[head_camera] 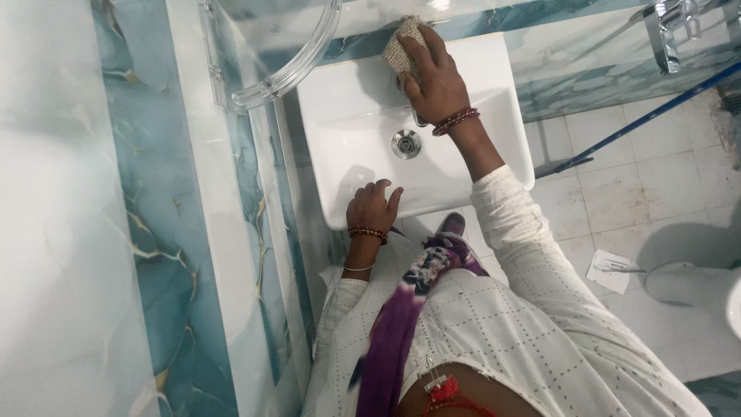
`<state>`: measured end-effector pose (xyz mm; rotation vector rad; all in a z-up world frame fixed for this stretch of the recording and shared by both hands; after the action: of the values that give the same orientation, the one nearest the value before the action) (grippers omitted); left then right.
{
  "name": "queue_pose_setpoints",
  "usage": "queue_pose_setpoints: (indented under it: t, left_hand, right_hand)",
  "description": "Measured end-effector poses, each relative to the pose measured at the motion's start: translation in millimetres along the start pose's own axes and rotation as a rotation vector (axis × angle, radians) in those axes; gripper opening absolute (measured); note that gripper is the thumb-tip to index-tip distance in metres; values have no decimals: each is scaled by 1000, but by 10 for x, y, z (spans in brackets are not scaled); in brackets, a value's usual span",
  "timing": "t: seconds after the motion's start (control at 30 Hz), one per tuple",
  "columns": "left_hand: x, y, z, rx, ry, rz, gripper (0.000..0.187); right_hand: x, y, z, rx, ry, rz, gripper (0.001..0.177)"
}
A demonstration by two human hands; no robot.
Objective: The person wipes the interior and exterior surfaces of a white sink using a cloth, including the faucet and the surrounding basin edges.
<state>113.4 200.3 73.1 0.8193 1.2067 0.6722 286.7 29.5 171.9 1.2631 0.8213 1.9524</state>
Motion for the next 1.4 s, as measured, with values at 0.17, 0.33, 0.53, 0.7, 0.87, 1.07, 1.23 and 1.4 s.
queue_pose_setpoints:
  t: [0.17, 0.33, 0.53, 0.7, 0.87, 1.07, 1.23, 1.4]
  left_hand:
    - [31, -15, -3, -6, -11, 1, 38]
    - [-2, 11, -1, 9, 0, 29, 38]
    - [4, 3, -5, -10, -8, 21, 37]
    - [27, -13, 4, 8, -7, 5, 37]
    - [18, -5, 10, -7, -13, 11, 37]
    - [1, 5, 8, 18, 2, 10, 38]
    - [-10, 15, 3, 16, -3, 19, 38]
    - [-14, 7, -1, 17, -5, 27, 38]
  right_hand:
    - [-178, -110, 179, 104, -43, -4, 60]
    - [-275, -127, 386, 176, -188, 204, 47]
    - [-16, -175, 136, -107, -73, -117, 50]
    - [125, -242, -95, -206, -38, -373, 63]
    - [47, -196, -160, -160, -100, -234, 71]
    - [-201, -137, 45, 82, -218, 121, 75]
    - [-357, -234, -86, 33, -118, 413, 76]
    - [-220, -273, -457, -16, -229, 181, 85]
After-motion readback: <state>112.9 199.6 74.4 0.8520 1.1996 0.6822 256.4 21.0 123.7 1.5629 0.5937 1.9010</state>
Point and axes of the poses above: each hand's wrist, its own z-axis towards the middle knuckle, its own y-axis out of the back of the hand, x = y × z, the point moved 3 cm from there along z, towards the middle knuckle, and after that the axes turned 8 degrees about -y, right-handed, at the moved point
